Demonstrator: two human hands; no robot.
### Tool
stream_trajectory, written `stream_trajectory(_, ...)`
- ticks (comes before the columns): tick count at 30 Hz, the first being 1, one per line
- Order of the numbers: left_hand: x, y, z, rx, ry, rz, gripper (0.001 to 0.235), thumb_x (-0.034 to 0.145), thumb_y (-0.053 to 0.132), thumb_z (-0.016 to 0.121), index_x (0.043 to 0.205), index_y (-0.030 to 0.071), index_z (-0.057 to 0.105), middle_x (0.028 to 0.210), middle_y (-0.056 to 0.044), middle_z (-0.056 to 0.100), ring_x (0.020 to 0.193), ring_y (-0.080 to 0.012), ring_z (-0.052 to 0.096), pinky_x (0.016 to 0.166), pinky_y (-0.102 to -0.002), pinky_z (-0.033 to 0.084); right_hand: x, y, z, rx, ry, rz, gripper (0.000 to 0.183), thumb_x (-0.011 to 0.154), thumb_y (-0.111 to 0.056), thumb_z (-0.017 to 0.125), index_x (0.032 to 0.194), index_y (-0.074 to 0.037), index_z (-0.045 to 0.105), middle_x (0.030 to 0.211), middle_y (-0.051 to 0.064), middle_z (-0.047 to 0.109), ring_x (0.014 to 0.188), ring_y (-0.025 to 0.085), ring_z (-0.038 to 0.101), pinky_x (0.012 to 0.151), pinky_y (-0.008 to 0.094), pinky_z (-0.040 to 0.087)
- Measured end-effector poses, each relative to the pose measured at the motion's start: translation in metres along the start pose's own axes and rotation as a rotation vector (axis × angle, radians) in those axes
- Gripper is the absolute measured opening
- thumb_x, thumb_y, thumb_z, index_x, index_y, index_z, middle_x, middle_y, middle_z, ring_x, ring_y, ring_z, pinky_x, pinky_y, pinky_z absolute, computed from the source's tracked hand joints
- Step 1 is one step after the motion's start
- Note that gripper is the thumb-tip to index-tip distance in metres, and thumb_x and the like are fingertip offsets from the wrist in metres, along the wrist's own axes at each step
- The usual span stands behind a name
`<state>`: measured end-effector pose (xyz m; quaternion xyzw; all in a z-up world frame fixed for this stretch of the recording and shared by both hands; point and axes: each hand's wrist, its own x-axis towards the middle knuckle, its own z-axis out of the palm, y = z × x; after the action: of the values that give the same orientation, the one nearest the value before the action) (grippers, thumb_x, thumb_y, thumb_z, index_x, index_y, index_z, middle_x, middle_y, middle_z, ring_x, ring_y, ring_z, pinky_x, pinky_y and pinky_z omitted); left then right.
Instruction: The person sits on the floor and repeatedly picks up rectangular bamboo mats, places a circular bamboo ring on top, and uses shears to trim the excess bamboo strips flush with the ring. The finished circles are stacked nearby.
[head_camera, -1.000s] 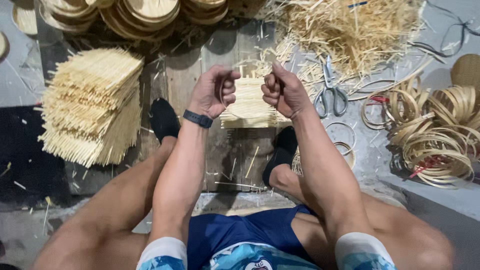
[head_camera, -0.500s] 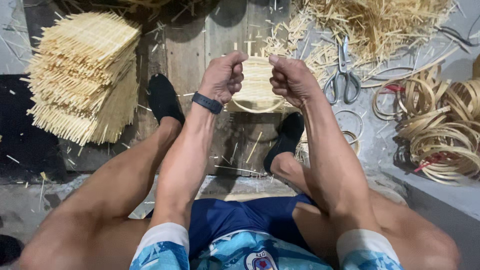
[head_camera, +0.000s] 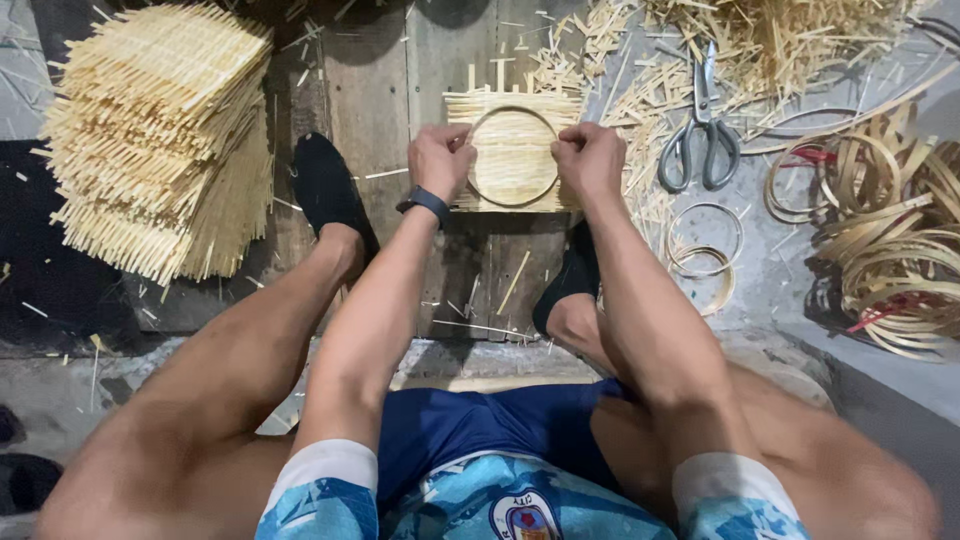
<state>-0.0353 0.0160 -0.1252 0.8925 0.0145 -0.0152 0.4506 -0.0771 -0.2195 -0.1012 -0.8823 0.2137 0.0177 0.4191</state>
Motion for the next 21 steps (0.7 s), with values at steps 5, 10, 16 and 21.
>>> stream_trajectory(5,-0.006,-0.002,-0.003,-0.025,-0.074,-0.191,0.027,0.066,0.013,0.085,0.092,0.006,0.08,0.083,-0.012,0.078,0.076,-0.0222,0.076,0.072,-0.032,0.057,-0.003,0.022,0.004,-0.01,0.008,-0.062,0.021,0.078,-0.014,0.082,0.095,-0.003,0.08,0.08,0.016,0.077,0.072,0.024,0.076,0.071,0.035,0.058)
stream_trajectory(10,0.002,-0.001,-0.001,0.034,-0.116,-0.308,0.019,0.064,0.015,0.089,0.078,0.007,0.08,0.075,-0.009,0.078,0.069,-0.0202,0.076,0.069,-0.033,0.059,-0.002,0.029,0.005,0.018,0.008,-0.094,0.018,0.079,-0.013,0.081,0.094,-0.003,0.08,0.082,0.016,0.077,0.073,0.024,0.077,0.072,0.035,0.059)
stream_trajectory(16,0.007,-0.004,0.001,-0.024,-0.079,-0.361,0.024,0.059,0.011,0.093,0.078,0.007,0.079,0.074,-0.007,0.079,0.068,-0.0181,0.076,0.069,-0.032,0.061,-0.002,0.024,0.007,0.038,0.04,-0.066,0.015,0.08,-0.011,0.083,0.093,-0.003,0.081,0.08,0.016,0.077,0.071,0.024,0.076,0.072,0.035,0.059)
stream_trajectory(21,0.01,-0.003,0.001,0.01,-0.132,-0.368,0.022,0.062,0.013,0.094,0.079,0.008,0.082,0.077,-0.008,0.079,0.072,-0.0186,0.077,0.072,-0.031,0.061,0.001,0.025,0.007,0.073,0.033,-0.047,0.015,0.079,-0.01,0.083,0.092,-0.003,0.081,0.08,0.015,0.077,0.072,0.022,0.076,0.071,0.033,0.059)
